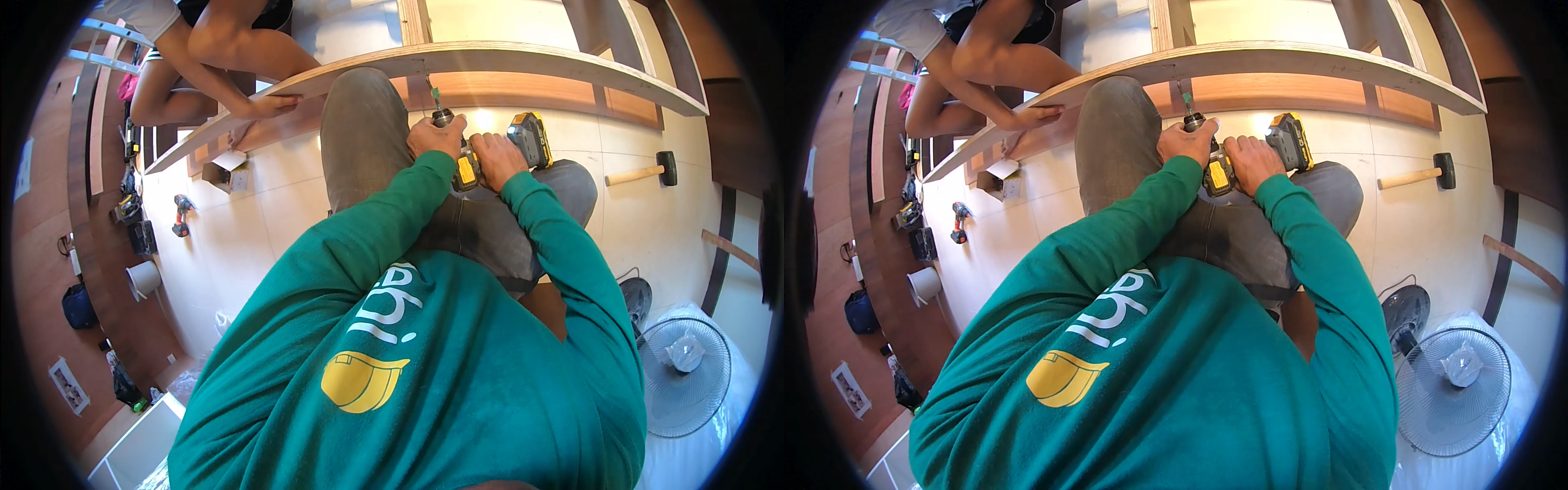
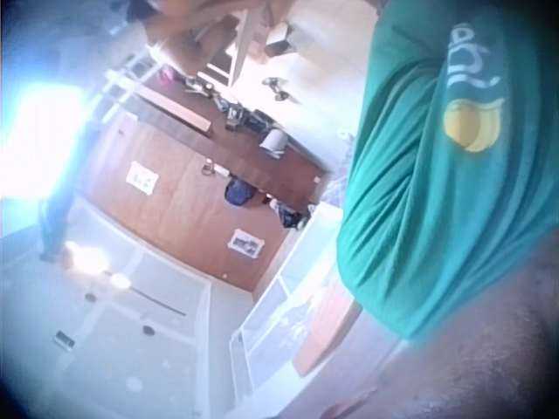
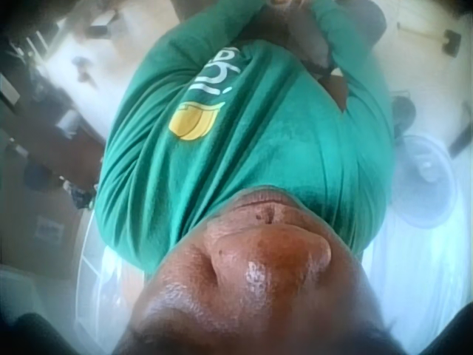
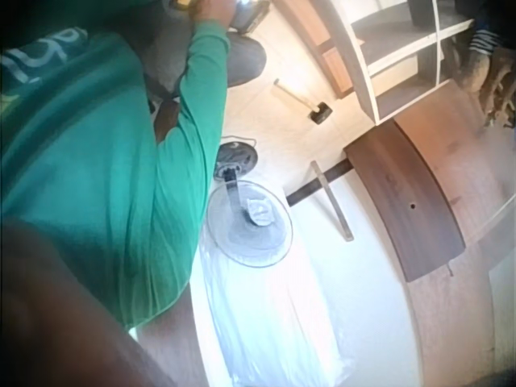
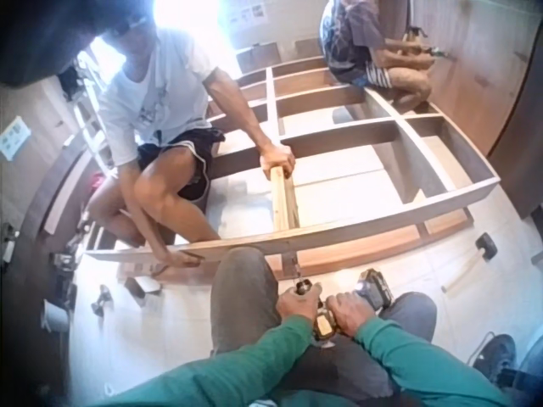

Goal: The person assembles a wooden shelf unit by using a power drill to drive screws into the framework while assistants hold the pieces together on the workshop floor.

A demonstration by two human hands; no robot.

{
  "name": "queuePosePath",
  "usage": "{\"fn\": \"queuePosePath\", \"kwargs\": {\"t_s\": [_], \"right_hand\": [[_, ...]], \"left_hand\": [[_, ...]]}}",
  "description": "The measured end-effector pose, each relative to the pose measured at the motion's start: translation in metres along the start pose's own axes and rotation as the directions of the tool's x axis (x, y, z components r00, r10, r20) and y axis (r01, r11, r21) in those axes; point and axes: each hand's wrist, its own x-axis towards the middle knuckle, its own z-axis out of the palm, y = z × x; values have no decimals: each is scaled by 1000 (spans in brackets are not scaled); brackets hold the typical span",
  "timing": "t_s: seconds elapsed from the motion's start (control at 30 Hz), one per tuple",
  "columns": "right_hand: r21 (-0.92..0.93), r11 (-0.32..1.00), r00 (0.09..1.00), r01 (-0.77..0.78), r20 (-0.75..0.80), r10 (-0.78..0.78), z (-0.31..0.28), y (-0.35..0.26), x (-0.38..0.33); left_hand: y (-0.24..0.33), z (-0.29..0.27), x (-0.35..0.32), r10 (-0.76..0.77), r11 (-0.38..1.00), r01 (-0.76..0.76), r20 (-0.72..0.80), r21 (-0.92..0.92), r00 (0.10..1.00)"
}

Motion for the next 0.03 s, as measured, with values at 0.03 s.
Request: {"fn": "queuePosePath", "kwargs": {"t_s": [0.03], "right_hand": [[1, 1000, 1000, 0, -2, 0, 0, -1, 0]], "left_hand": [[-5, 1, 2, 11, 1000, -11, 2, 2, 1000]]}}
